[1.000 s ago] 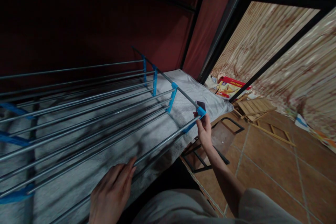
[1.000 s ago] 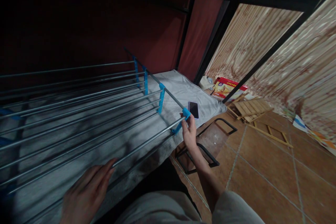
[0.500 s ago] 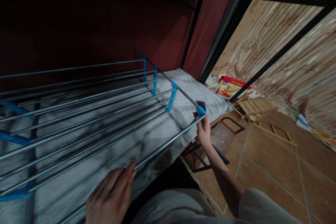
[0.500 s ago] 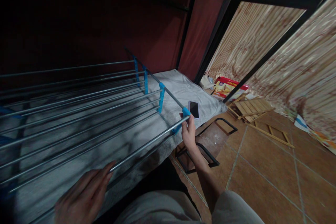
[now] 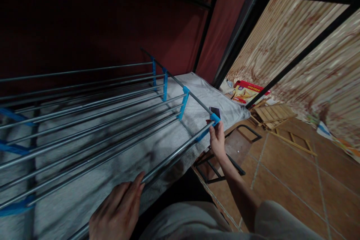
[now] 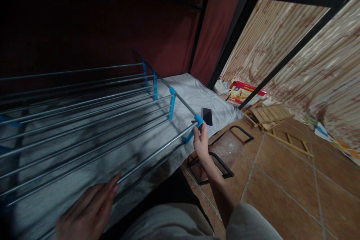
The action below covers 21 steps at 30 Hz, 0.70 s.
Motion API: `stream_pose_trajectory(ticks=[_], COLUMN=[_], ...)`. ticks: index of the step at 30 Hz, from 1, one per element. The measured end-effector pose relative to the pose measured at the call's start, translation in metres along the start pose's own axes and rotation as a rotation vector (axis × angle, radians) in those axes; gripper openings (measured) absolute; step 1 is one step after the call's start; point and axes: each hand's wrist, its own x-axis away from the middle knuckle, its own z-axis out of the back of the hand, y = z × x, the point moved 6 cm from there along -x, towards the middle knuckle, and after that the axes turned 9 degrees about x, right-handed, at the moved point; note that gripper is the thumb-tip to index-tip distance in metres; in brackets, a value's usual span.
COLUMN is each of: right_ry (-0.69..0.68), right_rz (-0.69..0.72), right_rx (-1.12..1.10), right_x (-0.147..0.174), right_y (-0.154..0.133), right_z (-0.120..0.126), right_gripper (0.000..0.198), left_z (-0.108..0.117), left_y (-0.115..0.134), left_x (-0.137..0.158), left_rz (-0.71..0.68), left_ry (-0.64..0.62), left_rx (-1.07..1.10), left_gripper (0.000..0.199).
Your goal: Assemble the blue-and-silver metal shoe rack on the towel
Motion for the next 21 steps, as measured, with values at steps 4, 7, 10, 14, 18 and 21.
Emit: stream_pose_trajectory(ticks=[4,7,10,14,18,21], right_ry=[-0.017,-0.01,-0.005,0.01,-0.013,0.035], right_rz=[-0.015,-0.013,-0.024,-0.034,-0.026,-0.002], right_rx=[-0.072,-0.07,-0.07,-0.047,-0.043,-0.017], right_x=[0.0,0.0,0.002,0.002,-0.001,0.008], right_y=[0.006,0.007,0.005,0.002,0.006,-0.001], right_z=[-0.002,-0.002,-0.002,-0.002,-0.003,0.007], right_gripper=[0.037,0.035,0.035,0.036,0.04,0.048], left_z=[-0.001,-0.001,0.003,0.011,0.014,0.013], left_y=[0.0,0.001,0.004,0.007,0.005,0.015], left_x=[0.001,0.001,-0.001,-0.004,-0.007,-0.01], left_rz=[0.008,0.02,0.006,0.003,0.069,0.081], left_ry=[0.03,0.028,0.013,0.001,0.033,0.027], left_rx=[0.031,0.029,0.014,-0.022,-0.02,-0.012], left_gripper=[0.037,0.039,0.04,0.041,0.037,0.03])
